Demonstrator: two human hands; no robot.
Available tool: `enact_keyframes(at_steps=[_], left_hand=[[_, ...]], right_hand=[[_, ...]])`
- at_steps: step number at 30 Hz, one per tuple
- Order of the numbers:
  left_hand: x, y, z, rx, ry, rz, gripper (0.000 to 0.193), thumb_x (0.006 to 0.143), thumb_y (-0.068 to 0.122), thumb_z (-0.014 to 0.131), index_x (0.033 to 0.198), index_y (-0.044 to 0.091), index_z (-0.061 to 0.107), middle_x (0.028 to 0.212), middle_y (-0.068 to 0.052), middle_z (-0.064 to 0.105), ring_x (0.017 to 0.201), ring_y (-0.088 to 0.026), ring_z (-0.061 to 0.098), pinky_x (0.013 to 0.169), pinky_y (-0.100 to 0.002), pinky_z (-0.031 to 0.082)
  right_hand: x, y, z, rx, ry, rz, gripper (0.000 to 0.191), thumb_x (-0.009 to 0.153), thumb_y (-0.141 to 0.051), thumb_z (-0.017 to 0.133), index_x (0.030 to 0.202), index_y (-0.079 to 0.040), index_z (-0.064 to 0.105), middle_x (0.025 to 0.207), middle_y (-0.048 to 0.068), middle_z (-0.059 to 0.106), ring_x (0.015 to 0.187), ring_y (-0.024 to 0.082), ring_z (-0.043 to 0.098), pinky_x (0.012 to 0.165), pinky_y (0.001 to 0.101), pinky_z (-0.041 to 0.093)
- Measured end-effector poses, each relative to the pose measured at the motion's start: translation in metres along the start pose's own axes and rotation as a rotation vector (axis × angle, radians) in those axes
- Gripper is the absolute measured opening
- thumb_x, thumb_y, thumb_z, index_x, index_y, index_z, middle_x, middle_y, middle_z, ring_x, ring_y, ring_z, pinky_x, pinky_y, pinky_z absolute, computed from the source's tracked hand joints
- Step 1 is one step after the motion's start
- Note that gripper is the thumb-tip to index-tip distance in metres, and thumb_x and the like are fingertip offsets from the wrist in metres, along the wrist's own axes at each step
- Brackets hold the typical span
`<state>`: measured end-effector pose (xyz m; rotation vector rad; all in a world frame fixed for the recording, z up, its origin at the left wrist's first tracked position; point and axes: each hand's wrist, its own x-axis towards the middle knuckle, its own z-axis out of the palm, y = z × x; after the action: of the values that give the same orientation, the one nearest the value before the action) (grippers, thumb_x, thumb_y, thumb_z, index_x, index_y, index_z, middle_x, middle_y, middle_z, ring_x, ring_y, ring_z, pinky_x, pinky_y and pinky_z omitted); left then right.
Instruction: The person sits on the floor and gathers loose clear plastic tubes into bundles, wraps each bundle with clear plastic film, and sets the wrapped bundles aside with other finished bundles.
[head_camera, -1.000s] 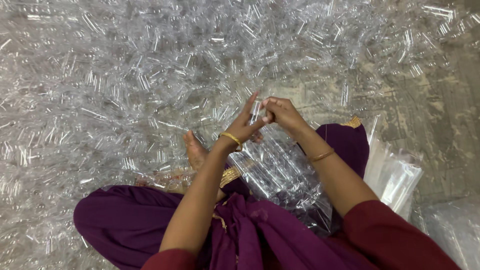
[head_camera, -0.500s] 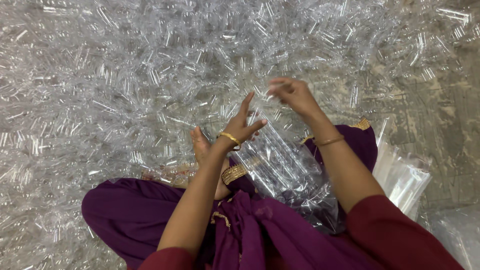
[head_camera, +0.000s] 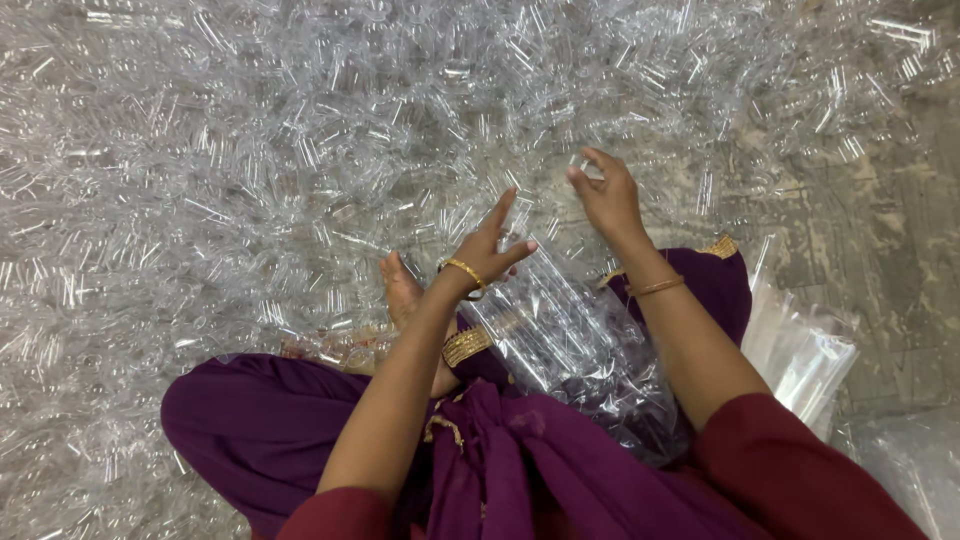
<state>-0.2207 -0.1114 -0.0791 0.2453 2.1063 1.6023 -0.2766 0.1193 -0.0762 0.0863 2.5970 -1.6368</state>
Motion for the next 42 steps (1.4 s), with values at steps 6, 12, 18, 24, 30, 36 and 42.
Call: enact_keyframes(at_steps=[6,12,18,24,30,36,42], left_hand=[[0.004,0.003,0.007,-0.142,0.066,0.002,0.099,0.091,0.039,0.072,0.165,0.027,0.006,0.162,-0.025,0.035,0.079,-0.016,0.07,0.057,-0.033,0.064],[-0.007,-0.01,-0.012,-0.036,0.171,-0.038,0.097,0.087,0.041,0.071,0.162,0.027,0.011,0.162,-0.02,0.039,0.069,-0.031,0.077,0.065,-0.038,0.063],[-0.009,-0.021,-0.019,0.257,0.214,0.076,0.102,0.088,0.049,0.075,0.162,0.019,0.012,0.148,-0.031,0.051,0.086,-0.039,0.075,0.09,-0.048,0.055],[0.002,-0.009,-0.003,0.305,0.027,-0.069,0.103,0.084,0.05,0.075,0.162,0.019,0.015,0.114,-0.028,0.072,0.083,-0.036,0.075,0.089,-0.047,0.057],[-0.007,-0.034,-0.008,0.318,0.157,0.208,0.106,0.077,0.019,0.079,0.159,0.007,0.011,0.141,-0.035,0.048,0.115,-0.043,0.061,0.096,-0.046,0.052],[-0.011,-0.057,-0.022,0.592,0.191,0.007,0.09,0.072,0.007,0.078,0.151,0.014,0.035,0.128,-0.02,0.058,0.115,-0.045,0.057,0.102,-0.051,0.047],[-0.015,-0.039,-0.021,0.651,0.147,-0.046,0.084,0.073,0.004,0.079,0.145,0.029,0.043,0.127,-0.016,0.06,0.115,-0.043,0.057,0.098,-0.052,0.048]], right_hand=[[0.003,-0.029,0.01,0.427,-0.361,0.219,0.034,0.105,-0.028,0.059,0.121,-0.002,0.074,0.114,0.009,0.075,0.106,0.016,0.071,0.094,0.0312,0.06],[0.015,-0.001,0.032,-0.414,-0.196,0.052,0.039,0.097,-0.023,0.071,0.133,-0.007,0.07,0.114,0.023,0.073,0.105,0.038,0.069,0.094,0.0463,0.054],[0.019,0.016,0.016,-0.401,0.042,-0.109,0.071,0.082,-0.014,0.078,0.147,-0.008,0.051,0.12,0.02,0.065,0.102,0.03,0.07,0.086,0.0377,0.059],[0.007,0.002,0.005,0.309,-0.258,0.053,0.045,0.1,-0.025,0.066,0.139,-0.004,0.059,0.119,0.018,0.072,0.114,0.023,0.071,0.104,0.0352,0.057],[-0.012,0.016,0.004,-0.229,-0.278,0.146,0.037,0.106,-0.029,0.059,0.133,-0.004,0.065,0.121,0.01,0.07,0.115,0.021,0.066,0.101,0.036,0.05],[-0.017,0.019,-0.007,-0.269,0.0,0.136,0.033,0.097,-0.006,0.064,0.13,-0.006,0.067,0.102,0.01,0.075,0.091,0.017,0.072,0.084,0.0306,0.06],[-0.025,-0.004,-0.017,0.18,0.011,-0.127,0.036,0.096,0.001,0.069,0.132,-0.001,0.063,0.106,0.008,0.071,0.097,0.012,0.069,0.089,0.025,0.058]])
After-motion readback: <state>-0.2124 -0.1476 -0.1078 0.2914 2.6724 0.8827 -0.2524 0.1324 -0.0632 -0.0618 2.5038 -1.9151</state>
